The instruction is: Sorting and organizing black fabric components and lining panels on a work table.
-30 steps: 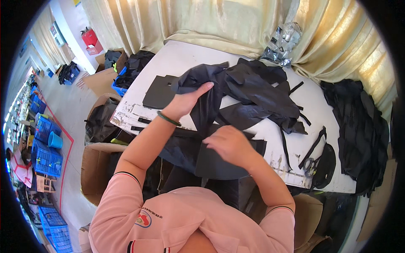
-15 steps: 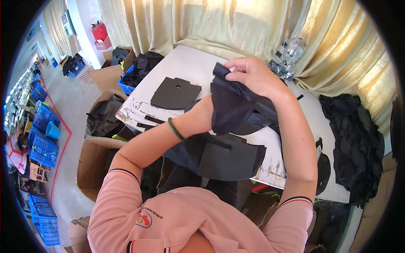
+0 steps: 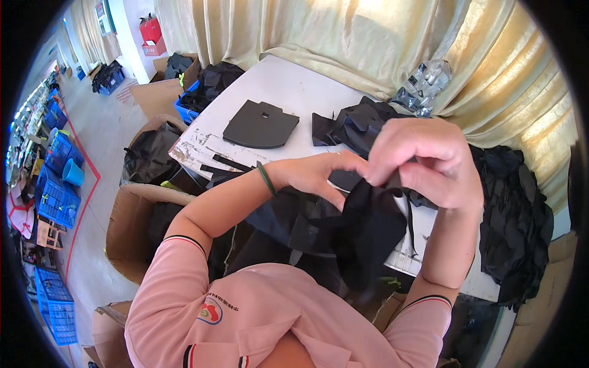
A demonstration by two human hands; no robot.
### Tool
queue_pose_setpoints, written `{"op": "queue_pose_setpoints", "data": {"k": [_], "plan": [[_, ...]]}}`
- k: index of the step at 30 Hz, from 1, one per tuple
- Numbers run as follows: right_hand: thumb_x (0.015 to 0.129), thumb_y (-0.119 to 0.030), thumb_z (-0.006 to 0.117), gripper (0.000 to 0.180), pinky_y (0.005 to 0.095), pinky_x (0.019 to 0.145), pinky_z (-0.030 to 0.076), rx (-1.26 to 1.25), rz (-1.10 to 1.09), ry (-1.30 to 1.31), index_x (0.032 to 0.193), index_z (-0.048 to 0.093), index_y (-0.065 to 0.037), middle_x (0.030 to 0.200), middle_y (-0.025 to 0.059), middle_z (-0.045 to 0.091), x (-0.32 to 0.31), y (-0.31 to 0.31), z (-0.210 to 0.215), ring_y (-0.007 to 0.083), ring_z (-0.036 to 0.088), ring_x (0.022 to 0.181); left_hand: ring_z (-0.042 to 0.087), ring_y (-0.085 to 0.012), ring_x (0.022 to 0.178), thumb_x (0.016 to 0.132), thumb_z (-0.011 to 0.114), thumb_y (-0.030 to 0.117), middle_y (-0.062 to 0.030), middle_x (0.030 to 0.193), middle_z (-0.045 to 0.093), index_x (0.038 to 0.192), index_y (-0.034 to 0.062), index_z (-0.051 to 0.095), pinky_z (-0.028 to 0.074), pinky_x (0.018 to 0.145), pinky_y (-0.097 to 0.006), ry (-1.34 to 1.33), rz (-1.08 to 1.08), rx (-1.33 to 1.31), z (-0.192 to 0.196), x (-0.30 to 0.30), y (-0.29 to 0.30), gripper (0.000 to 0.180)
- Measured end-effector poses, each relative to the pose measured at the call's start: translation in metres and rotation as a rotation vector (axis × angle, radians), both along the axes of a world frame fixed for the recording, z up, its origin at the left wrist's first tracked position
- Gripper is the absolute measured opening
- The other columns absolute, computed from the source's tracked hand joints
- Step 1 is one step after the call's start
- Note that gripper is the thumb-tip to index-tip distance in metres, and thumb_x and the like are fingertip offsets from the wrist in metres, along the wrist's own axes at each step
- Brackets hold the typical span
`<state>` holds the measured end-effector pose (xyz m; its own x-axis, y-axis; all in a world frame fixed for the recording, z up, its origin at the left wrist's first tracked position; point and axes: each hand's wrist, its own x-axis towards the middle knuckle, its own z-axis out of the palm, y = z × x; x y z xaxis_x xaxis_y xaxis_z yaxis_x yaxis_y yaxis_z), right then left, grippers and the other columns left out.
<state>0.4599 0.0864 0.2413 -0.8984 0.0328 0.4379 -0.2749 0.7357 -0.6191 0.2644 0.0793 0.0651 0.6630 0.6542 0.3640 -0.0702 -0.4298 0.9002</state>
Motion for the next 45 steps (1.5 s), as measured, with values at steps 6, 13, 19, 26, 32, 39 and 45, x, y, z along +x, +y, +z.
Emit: {"op": "queue_pose_setpoints", "data": {"k": [6, 13, 19, 26, 32, 39, 45], "plan": [[0.079, -0.016, 0.069, 0.017, 0.0283, 0.064, 0.047, -0.164, -0.073, 0.084, 0.076, 0.067, 0.001, 0.08, 0.0151, 0.067, 0.035, 0.004, -0.004, 0.0207, 0.061, 0.071, 0.053, -0.0147, 0.111, 0.077, 0.08, 0.021, -0.0036, 0.118, 0.059, 0.122, 0.007, 0.058, 0.039, 0.1, -0.031, -0.306, -0.342, -0.401, 0.005, 0.013, -0.026, 0.052], [0.077, -0.072, 0.055, 0.072, 0.0317, 0.062, 0.05, -0.147, 0.273, 0.019, 0.076, 0.07, -0.001, 0.085, 0.015, 0.068, 0.078, 0.02, 0.008, 0.0243, 0.063, 0.071, 0.06, -0.015, 0.08, 0.084, 0.072, 0.015, -0.009, 0.084, 0.063, 0.1, 0.0016, 0.063, 0.048, 0.071, -0.032, 0.211, 0.024, -0.042, -0.022, 0.026, -0.016, 0.023], [0.064, -0.01, 0.086, 0.021, 0.0283, 0.058, 0.05, -0.14, -0.026, -0.059, 0.074, 0.07, -0.001, 0.078, 0.0126, 0.069, 0.114, -0.017, -0.002, 0.0203, 0.063, 0.064, 0.062, -0.0295, 0.076, 0.08, 0.072, 0.02, -0.0137, 0.08, 0.063, 0.09, 0.0045, 0.065, 0.048, 0.068, -0.037, 0.567, 0.442, 0.188, -0.063, -0.069, -0.015, 0.02], [0.069, 0.011, 0.073, 0.021, 0.0256, 0.064, 0.048, -0.408, -0.427, -0.357, 0.085, 0.071, -0.003, 0.08, 0.0065, 0.067, 0.132, -0.039, -0.094, 0.0165, 0.063, 0.073, 0.06, -0.0287, 0.08, 0.074, 0.076, 0.014, -0.0124, 0.081, 0.06, 0.085, 0.0017, 0.064, 0.047, 0.07, -0.037, 0.897, 0.544, 0.077, -0.059, -0.195, -0.081, 0.021], [0.077, 0.013, 0.067, 0.023, 0.0237, 0.073, 0.048, -0.711, -0.413, -0.489, 0.095, 0.065, -0.001, 0.094, 0.0045, 0.058, 0.135, -0.045, -0.152, 0.013, 0.059, 0.086, 0.064, -0.023, 0.076, 0.072, 0.078, 0.019, -0.0154, 0.08, 0.067, 0.092, -0.0021, 0.068, 0.048, 0.072, -0.034, 0.983, 0.552, -0.31, -0.021, -0.223, -0.139, 0.031], [0.08, 0.003, 0.07, 0.023, 0.0231, 0.078, 0.047, -1.006, -0.102, -0.824, 0.102, 0.064, -0.001, 0.097, 0.0013, 0.065, 0.132, -0.038, -0.182, 0.0084, 0.056, 0.086, 0.061, -0.0115, 0.072, 0.073, 0.08, 0.022, -0.0119, 0.076, 0.069, 0.092, -0.0014, 0.069, 0.048, 0.066, -0.031, 0.926, 0.173, -0.769, -0.012, -0.234, -0.171, 0.032], [0.078, 0.006, 0.068, 0.02, 0.022, 0.072, 0.046, -0.829, -0.393, -0.693, 0.096, 0.064, -0.001, 0.088, 0.0001, 0.064, 0.123, -0.001, -0.232, 0.0066, 0.056, 0.079, 0.061, -0.019, 0.07, 0.074, 0.077, 0.028, -0.0183, 0.075, 0.065, 0.09, -0.0061, 0.064, 0.046, 0.066, -0.036, 1.103, 0.364, -0.543, -0.043, -0.219, -0.126, 0.04]]}}
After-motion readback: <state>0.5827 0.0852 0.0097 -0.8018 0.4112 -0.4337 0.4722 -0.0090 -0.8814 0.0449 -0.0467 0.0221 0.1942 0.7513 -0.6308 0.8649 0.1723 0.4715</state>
